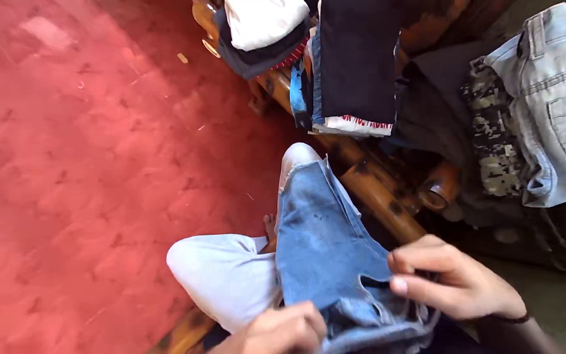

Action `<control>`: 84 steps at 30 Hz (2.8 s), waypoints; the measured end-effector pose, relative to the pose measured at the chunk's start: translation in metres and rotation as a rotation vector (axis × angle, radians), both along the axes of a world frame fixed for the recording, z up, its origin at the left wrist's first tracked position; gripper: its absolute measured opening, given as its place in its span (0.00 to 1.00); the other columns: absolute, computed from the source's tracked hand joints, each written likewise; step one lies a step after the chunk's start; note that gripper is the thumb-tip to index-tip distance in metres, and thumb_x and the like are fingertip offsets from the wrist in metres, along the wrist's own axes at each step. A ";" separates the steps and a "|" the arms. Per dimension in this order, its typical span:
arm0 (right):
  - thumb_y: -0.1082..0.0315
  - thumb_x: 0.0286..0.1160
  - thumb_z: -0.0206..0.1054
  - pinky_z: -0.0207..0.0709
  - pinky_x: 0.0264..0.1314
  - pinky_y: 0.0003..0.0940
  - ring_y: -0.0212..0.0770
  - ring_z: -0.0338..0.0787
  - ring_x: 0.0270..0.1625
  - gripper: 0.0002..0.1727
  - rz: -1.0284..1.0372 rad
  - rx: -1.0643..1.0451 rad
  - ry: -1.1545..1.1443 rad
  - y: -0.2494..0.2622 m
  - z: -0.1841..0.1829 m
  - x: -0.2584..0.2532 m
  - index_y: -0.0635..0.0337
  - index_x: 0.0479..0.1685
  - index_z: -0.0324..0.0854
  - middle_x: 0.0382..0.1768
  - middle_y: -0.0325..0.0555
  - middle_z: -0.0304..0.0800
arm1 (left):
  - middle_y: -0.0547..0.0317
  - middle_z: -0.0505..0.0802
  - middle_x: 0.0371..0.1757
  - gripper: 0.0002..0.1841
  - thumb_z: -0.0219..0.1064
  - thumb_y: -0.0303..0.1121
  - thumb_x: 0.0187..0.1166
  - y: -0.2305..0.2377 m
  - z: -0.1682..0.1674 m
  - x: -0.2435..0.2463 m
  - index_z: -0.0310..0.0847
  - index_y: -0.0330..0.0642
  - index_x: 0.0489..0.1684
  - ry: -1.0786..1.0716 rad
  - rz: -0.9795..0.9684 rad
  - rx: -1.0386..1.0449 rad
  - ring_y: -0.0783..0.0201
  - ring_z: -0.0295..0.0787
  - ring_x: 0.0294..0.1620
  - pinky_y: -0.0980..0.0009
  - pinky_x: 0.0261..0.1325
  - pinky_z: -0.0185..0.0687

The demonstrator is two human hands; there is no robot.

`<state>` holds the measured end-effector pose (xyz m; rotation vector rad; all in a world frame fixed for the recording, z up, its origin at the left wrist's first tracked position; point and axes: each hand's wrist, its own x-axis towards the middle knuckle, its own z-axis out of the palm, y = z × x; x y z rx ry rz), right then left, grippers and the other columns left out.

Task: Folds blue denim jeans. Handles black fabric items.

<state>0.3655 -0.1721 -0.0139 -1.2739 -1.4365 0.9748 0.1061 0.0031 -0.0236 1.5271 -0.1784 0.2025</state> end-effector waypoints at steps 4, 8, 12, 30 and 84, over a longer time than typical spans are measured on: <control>0.68 0.82 0.62 0.64 0.19 0.19 0.23 0.70 0.17 0.20 -0.551 0.128 -0.281 0.059 -0.049 0.011 0.58 0.16 0.72 0.14 0.34 0.71 | 0.75 0.88 0.49 0.04 0.64 0.38 0.85 0.028 -0.057 0.018 0.82 0.52 0.47 0.140 0.540 0.143 0.82 0.86 0.50 0.81 0.51 0.85; 0.59 0.86 0.58 0.80 0.29 0.47 0.51 0.87 0.30 0.20 -0.830 -0.106 -0.668 0.156 -0.127 0.022 0.64 0.30 0.82 0.27 0.53 0.83 | 0.46 0.86 0.51 0.14 0.61 0.26 0.83 0.058 -0.151 0.070 0.73 0.28 0.61 0.521 1.069 0.116 0.62 0.86 0.49 0.64 0.53 0.85; 0.45 0.90 0.52 0.76 0.60 0.73 0.75 0.77 0.72 0.30 -0.622 -0.652 -0.688 0.184 -0.165 0.008 0.62 0.72 0.78 0.69 0.72 0.77 | 0.21 0.60 0.87 0.40 0.52 0.50 0.92 0.054 -0.229 0.090 0.42 0.28 0.92 1.009 1.063 -0.020 0.32 0.60 0.88 0.40 0.86 0.58; 0.50 0.69 0.75 0.81 0.69 0.56 0.58 0.91 0.62 0.60 -0.542 -0.693 -0.280 0.116 -0.156 0.011 0.58 0.97 0.35 0.68 0.63 0.85 | 0.31 0.90 0.58 0.29 0.61 0.48 0.89 0.037 -0.193 0.076 0.76 0.25 0.69 1.120 0.875 -0.154 0.43 0.89 0.60 0.43 0.65 0.82; 0.79 0.69 0.65 0.90 0.50 0.26 0.27 0.93 0.45 0.28 -1.019 0.325 -0.333 -0.100 0.102 0.212 0.64 0.74 0.73 0.51 0.39 0.94 | 0.61 0.90 0.62 0.34 0.74 0.35 0.76 -0.059 0.072 0.331 0.61 0.50 0.82 0.105 0.147 -0.301 0.67 0.90 0.60 0.64 0.64 0.89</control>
